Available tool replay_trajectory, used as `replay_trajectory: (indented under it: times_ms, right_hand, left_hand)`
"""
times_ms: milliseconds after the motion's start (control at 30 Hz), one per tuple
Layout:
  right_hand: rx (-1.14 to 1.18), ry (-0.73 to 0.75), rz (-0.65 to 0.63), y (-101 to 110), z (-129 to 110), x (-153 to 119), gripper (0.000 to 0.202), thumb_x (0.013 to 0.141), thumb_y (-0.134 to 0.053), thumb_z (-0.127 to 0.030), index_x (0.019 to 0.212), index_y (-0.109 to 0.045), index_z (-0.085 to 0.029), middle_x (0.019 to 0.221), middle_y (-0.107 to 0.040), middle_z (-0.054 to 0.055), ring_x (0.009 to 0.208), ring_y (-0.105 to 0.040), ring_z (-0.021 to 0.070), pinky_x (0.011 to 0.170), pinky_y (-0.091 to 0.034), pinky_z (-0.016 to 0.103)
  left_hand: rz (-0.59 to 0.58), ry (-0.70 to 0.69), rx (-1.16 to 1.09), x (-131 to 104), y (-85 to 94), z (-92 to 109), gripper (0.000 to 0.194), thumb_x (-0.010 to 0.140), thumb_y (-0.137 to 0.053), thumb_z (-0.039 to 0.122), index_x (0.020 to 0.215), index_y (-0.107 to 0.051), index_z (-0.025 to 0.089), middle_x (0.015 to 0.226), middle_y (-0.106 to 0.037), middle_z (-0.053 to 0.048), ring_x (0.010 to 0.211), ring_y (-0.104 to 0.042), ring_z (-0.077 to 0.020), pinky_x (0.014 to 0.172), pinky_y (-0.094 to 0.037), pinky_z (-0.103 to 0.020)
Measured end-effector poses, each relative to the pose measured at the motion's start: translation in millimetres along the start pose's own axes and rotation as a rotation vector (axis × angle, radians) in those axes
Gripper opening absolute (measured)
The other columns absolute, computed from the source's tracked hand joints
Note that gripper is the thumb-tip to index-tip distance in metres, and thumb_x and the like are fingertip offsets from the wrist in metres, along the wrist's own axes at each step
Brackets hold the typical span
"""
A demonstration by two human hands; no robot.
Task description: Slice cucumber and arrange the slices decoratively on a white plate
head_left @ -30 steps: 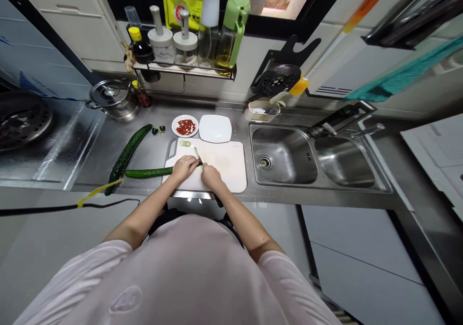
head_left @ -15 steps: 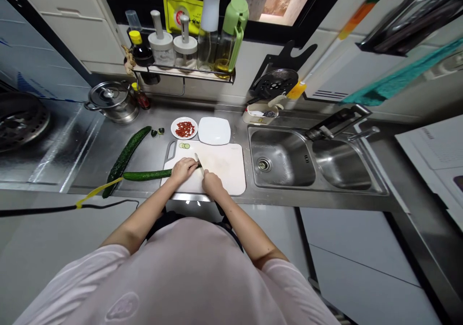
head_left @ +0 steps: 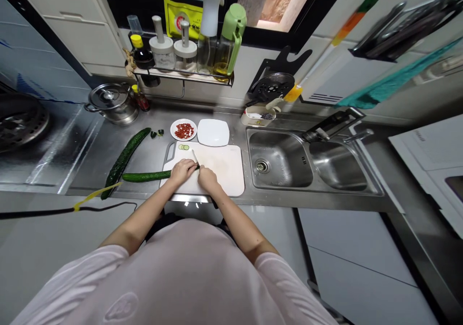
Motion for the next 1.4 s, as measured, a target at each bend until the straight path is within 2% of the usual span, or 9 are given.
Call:
replay_trajectory:
  times_ms: [267,667,1000,1400]
  right_hand:
    - [-0.029,-0.027,-0.045,-10.4,12.0,-20.3,0.027,0.088,-0.041,-0.009,0.113,-0.049,-0.011,0.101,-0.066,0.016,0.096,-0.064,0.0231,0.076,-0.047,0.029]
    - [-0.009,-0.007,-0.002,-6.6,2.8,-0.5,0.029,0.087,-0.04,-0.008,0.115,-0.048,-0.011,0.104,-0.066,0.015,0.098,-0.063,0.0226,0.077,-0.047,0.029]
    - [-0.046,-0.031,-0.034,-17.5,13.2,-18.7,0.025,0.088,-0.041,-0.009,0.111,-0.05,-0.011,0.101,-0.065,0.016,0.096,-0.064,0.0239,0.076,-0.047,0.03]
    - [-0.023,-0.015,-0.005,-16.2,5.2,3.4,0.028,0.087,-0.039,-0.01,0.113,-0.048,-0.012,0.103,-0.065,0.016,0.097,-0.064,0.0246,0.076,-0.047,0.032]
  left_hand:
    - [0.005,0.002,-0.014,0.5,-0.4,0.2,0.024,0.092,-0.046,0.032,0.095,-0.068,0.022,0.097,-0.068,-0.005,0.094,-0.058,-0.0185,0.085,-0.046,-0.032]
    - [0.001,0.009,-0.024,0.5,-0.1,-1.2,0.023,0.092,-0.048,0.031,0.096,-0.069,0.023,0.099,-0.068,-0.005,0.095,-0.058,-0.0187,0.086,-0.045,-0.032]
    - [-0.003,0.012,-0.024,0.5,-1.4,-1.2,0.025,0.093,-0.046,0.032,0.095,-0.069,0.023,0.097,-0.068,-0.005,0.093,-0.057,-0.0187,0.084,-0.045,-0.032]
    - [-0.011,0.027,-0.017,0.0,-4.3,-5.7,0.023,0.092,-0.047,0.032,0.095,-0.068,0.023,0.097,-0.068,-0.004,0.093,-0.057,-0.0186,0.084,-0.045,-0.032]
Point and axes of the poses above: each hand's wrist, its own x-axis towards the middle knuckle, its own y-axis out of the back of the hand, z = x × y, the point moved 2 cm from there along x, towards the middle knuckle
